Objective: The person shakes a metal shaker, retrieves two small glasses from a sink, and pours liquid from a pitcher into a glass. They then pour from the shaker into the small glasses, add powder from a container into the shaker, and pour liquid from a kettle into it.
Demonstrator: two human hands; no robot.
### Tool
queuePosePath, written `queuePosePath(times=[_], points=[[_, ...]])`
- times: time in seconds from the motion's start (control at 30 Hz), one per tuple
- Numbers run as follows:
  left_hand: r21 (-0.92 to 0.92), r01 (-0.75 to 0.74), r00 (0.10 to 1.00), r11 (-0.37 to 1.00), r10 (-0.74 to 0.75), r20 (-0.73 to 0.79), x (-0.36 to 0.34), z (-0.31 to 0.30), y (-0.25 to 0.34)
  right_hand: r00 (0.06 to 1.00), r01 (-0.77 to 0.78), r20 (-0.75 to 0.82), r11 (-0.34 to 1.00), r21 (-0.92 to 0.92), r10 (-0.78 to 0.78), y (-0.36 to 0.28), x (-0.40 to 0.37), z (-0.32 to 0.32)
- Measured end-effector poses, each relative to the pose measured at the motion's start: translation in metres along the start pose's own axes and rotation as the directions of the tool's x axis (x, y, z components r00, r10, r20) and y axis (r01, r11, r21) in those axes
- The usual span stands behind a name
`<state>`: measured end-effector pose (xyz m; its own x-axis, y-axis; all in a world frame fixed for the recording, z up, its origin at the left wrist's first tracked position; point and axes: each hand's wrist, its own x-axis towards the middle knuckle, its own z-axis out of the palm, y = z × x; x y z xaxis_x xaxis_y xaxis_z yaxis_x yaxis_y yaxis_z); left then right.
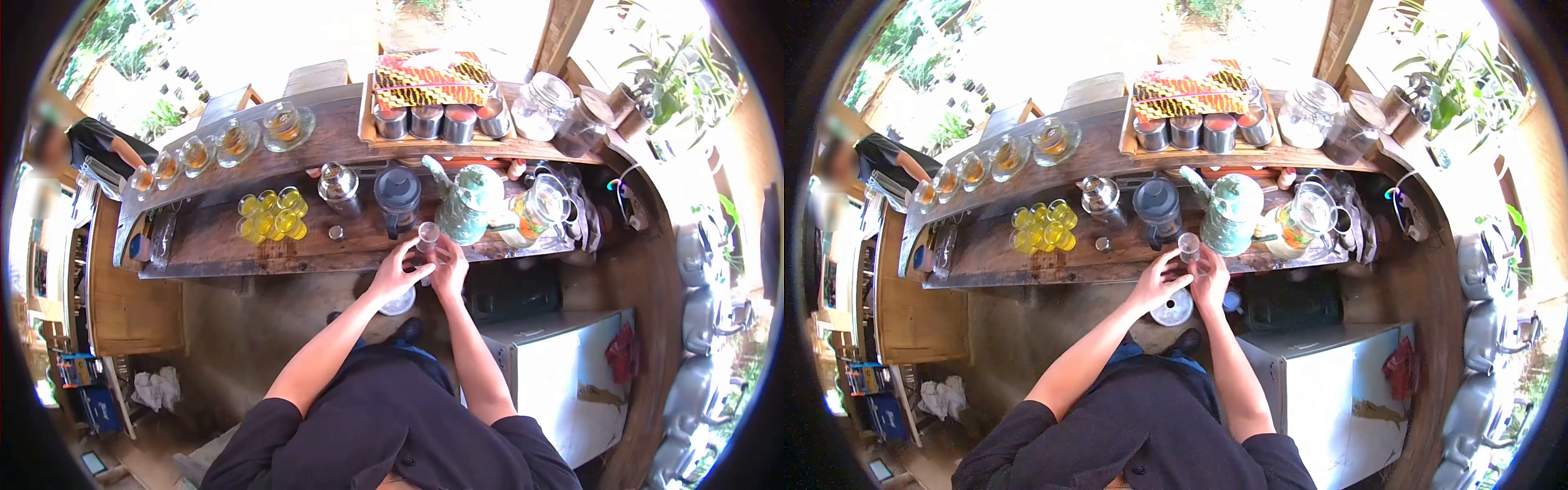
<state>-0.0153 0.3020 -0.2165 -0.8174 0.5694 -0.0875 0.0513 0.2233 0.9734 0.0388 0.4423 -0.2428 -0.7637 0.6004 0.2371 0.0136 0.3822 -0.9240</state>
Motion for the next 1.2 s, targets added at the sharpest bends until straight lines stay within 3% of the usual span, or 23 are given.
queuePosePath(times=[0.07, 0.1, 0.13, 0.33, 0.53, 0.63, 0.73, 0.8, 0.83, 0.97, 1.2], points=[[-0.059, 0.095, 0.995, 0.994, -0.094, 0.021, -0.012, -0.011, 0.007, 0.991, -0.103, -0.085, 0.995, 0.008, 0.103, -0.004, -0.011, -0.006], [-0.053, 0.045, 0.999, 0.998, -0.047, -0.025, -0.018, -0.017, 0.006, 0.988, -0.097, -0.117, 0.993, 0.064, 0.104, -0.008, -0.014, -0.004], [-0.05, 0.047, 0.998, 0.998, -0.049, -0.031, -0.024, -0.026, 0.004, 0.986, 0.009, -0.166, 1.0, 0.002, -0.009, -0.011, -0.021, -0.006], [-0.043, -0.148, 0.912, 0.988, 0.12, -0.392, -0.032, -0.101, -0.001, 0.944, 0.325, -0.056, 0.945, -0.036, -0.326, -0.092, -0.007, 0.02], [-0.102, -0.241, 0.859, 0.965, 0.163, -0.486, 0.001, -0.171, 0.011, 0.936, 0.344, 0.079, 0.939, -0.005, -0.343, -0.14, 0.024, 0.11], [-0.138, -0.342, 0.858, 0.929, 0.249, -0.449, 0.021, -0.194, 0.011, 0.932, 0.362, 0.054, 0.925, -0.113, -0.358, -0.149, 0.036, 0.154], [-0.12, -0.286, 0.92, 0.951, 0.238, -0.31, 0.033, -0.216, 0.014, 0.962, 0.259, -0.025, 0.94, -0.222, -0.271, -0.136, 0.044, 0.193], [-0.188, -0.284, 0.943, 0.94, 0.24, -0.229, 0.042, -0.229, 0.014, 0.99, 0.116, -0.065, 0.982, -0.149, -0.127, -0.131, 0.048, 0.211], [-0.239, -0.301, 0.947, 0.923, 0.26, -0.188, 0.046, -0.234, 0.015, 0.984, 0.145, -0.077, 0.972, -0.183, -0.162, -0.128, 0.053, 0.217], [-0.21, -0.269, 0.962, 0.94, 0.273, -0.013, 0.063, -0.254, -0.002, 0.978, 0.098, -0.161, 0.971, -0.219, -0.135, -0.125, 0.058, 0.229], [-0.234, -0.327, 0.935, 0.916, 0.349, 0.058, 0.058, -0.281, -0.001, 0.953, -0.022, -0.298, 0.971, -0.239, -0.052, -0.159, 0.052, 0.223]])
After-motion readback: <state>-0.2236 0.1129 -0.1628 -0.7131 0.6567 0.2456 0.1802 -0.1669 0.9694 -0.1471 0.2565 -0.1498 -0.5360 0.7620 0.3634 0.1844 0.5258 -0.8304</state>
